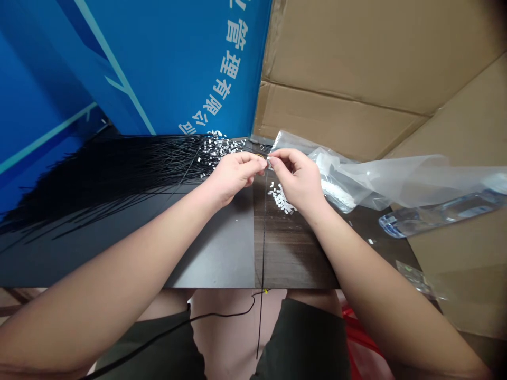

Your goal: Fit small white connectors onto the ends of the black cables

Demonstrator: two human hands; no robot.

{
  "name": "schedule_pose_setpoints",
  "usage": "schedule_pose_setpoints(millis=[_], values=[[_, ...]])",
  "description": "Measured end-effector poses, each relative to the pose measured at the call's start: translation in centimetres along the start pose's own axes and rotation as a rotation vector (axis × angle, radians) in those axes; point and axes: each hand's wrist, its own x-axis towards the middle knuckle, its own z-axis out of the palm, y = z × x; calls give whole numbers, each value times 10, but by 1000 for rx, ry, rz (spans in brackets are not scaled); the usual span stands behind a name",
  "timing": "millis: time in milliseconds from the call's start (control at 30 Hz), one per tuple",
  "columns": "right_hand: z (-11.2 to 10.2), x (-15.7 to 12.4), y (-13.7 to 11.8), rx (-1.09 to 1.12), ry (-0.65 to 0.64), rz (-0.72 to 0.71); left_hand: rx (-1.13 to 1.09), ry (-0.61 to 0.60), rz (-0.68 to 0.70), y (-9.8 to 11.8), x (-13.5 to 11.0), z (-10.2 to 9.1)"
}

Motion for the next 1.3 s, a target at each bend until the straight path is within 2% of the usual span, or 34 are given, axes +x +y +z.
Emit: schedule_pose_setpoints(millis=[800, 1300], values=[[1, -2, -2, -45, 11, -29, 17, 7, 22, 0, -2, 2], [5, -4, -2, -42, 2, 12, 173, 67, 92, -3, 1, 0]])
